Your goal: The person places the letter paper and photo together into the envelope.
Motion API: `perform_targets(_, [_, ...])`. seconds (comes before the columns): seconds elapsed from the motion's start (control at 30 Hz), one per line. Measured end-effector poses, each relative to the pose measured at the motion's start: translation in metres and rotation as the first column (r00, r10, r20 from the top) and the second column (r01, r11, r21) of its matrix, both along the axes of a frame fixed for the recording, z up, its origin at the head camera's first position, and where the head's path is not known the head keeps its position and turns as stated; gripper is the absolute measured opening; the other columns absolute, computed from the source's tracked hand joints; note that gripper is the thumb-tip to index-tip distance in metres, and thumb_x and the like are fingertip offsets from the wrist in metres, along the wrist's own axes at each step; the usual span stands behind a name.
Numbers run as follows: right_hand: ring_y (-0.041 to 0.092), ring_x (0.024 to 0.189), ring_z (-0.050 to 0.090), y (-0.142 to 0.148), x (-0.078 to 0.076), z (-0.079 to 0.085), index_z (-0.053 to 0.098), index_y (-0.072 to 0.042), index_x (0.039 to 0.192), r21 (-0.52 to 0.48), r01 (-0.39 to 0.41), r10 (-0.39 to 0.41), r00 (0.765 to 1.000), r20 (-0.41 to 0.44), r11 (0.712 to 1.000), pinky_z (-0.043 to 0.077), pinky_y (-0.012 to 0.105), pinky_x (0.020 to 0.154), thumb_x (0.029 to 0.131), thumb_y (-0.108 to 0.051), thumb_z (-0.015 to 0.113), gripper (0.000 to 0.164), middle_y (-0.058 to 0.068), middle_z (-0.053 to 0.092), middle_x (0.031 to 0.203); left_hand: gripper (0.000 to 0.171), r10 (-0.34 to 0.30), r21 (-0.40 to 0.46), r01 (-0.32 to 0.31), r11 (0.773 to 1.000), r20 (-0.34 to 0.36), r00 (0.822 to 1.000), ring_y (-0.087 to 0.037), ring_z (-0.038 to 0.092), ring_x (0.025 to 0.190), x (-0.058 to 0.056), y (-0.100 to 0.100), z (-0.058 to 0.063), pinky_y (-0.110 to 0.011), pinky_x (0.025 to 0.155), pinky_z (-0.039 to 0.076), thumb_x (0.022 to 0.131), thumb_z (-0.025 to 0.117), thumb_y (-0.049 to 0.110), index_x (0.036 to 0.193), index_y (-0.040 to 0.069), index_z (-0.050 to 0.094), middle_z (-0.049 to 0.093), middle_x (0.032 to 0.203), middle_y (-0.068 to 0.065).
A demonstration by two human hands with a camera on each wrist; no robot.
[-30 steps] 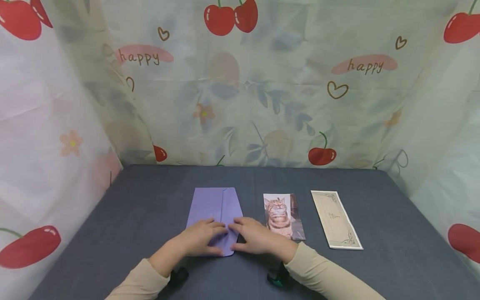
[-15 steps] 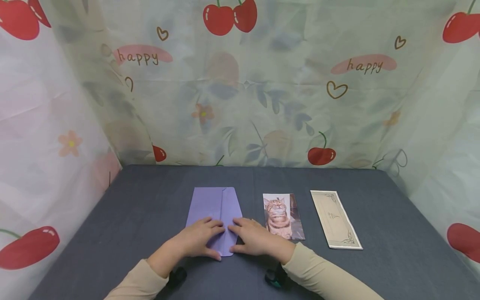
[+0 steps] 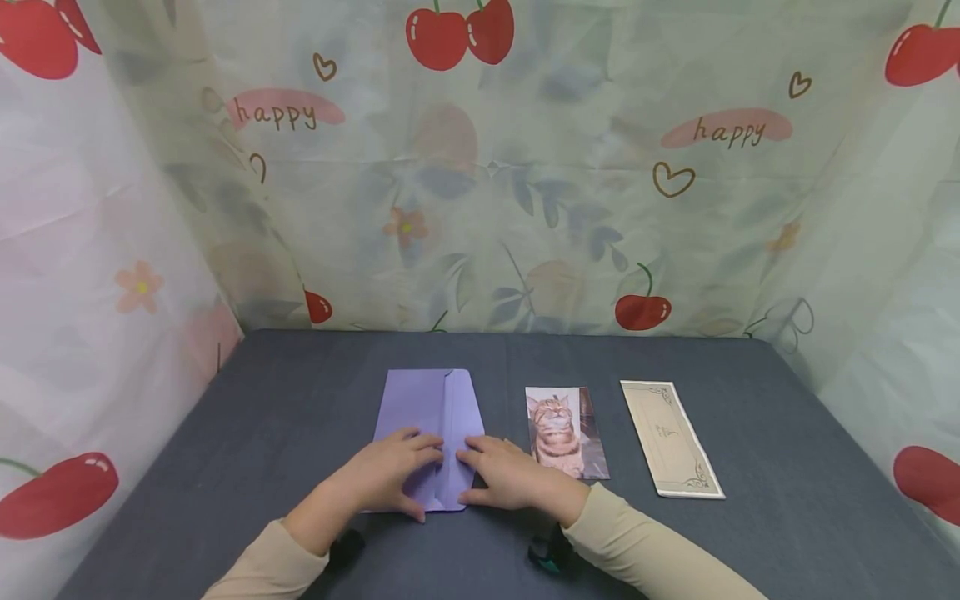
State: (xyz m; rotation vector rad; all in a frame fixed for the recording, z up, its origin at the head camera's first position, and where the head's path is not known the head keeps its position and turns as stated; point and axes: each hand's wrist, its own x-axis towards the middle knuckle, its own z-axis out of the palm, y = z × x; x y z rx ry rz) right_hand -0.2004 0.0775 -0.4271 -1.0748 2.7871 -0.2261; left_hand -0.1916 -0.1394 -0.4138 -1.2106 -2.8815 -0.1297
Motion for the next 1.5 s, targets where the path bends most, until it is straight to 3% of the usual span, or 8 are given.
perform_targets(0.67, [0.032,0.13,0.045,0.003,-0.002,0.002,0.052,-0.004,0.13,-0.032,-0.023,0.024,1.0,0.015,0.999,0.039,0.047,0.105,0.084,-0.04,0.064,0.059,0.019,0.047,0.139,0.062,-0.077,0.062,0.077,0.995,-0.001,0.997,-0.035,0.054,0.118,-0.006,-0.005,-0.005,-0.045,0.101,0.043,0.055,0.084,0.04,0.105,0.012,0.06,0.057,0.127,-0.009])
perform_targets(0.93, [0.032,0.127,0.048,0.004,-0.002,0.004,0.054,-0.005,0.128,-0.043,-0.02,0.021,1.0,0.016,0.999,0.04,0.045,0.104,0.084,-0.041,0.065,0.058,0.018,0.05,0.137,0.062,-0.071,0.067,0.069,0.995,0.027,0.997,-0.037,0.052,0.12,-0.007,-0.005,-0.006,-0.046,0.101,0.043,0.056,0.084,0.04,0.105,0.012,0.059,0.056,0.129,-0.01])
perform_targets(1.23, [0.031,0.119,0.054,0.012,-0.007,0.004,0.057,-0.004,0.123,-0.17,-0.026,0.028,1.0,0.01,0.985,0.044,0.043,0.1,0.083,-0.035,0.066,0.051,0.019,0.055,0.129,0.061,-0.078,0.065,0.076,0.995,0.015,0.997,-0.037,0.054,0.118,-0.007,-0.005,-0.004,-0.045,0.099,0.045,0.056,0.084,0.04,0.104,0.012,0.059,0.057,0.128,-0.01])
perform_targets(1.5, [0.024,0.111,0.059,0.025,-0.009,0.006,0.06,-0.002,0.119,-0.301,-0.012,0.014,1.0,0.002,0.953,0.048,0.039,0.095,0.086,-0.027,0.065,0.042,0.012,0.062,0.118,0.061,-0.079,0.077,0.078,0.994,0.017,0.997,-0.036,0.054,0.118,-0.008,-0.005,-0.007,-0.045,0.099,0.045,0.055,0.085,0.039,0.103,0.012,0.059,0.057,0.127,-0.009])
